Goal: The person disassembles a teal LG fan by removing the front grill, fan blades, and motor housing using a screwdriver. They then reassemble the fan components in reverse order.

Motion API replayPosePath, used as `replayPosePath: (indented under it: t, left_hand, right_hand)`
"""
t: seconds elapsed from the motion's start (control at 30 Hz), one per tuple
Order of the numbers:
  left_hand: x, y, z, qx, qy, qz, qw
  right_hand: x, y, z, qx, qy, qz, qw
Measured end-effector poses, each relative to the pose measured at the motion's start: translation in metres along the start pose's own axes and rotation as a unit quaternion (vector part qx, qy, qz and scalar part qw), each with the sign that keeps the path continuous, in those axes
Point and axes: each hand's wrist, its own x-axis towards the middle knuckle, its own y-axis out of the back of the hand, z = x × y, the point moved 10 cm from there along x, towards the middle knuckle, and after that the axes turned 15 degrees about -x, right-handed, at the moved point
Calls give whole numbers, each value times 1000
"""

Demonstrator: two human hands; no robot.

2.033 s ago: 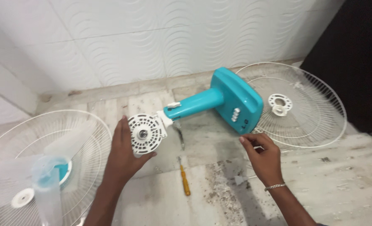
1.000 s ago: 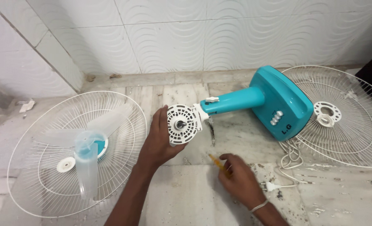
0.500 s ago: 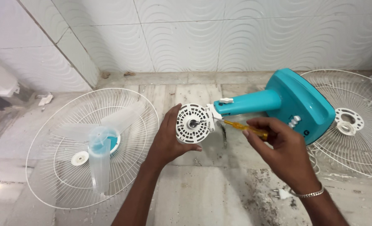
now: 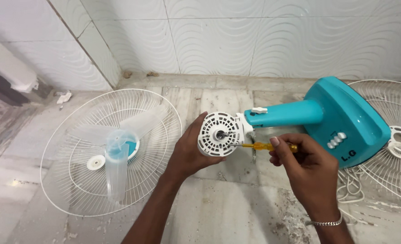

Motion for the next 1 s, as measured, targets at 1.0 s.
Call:
replayPosePath:
  t: [1.0]
  left_hand:
    - [-5, -1, 10, -12, -23, -36, 999]
  right_hand:
    - [-40, -70, 2, -33, 71, 7, 997]
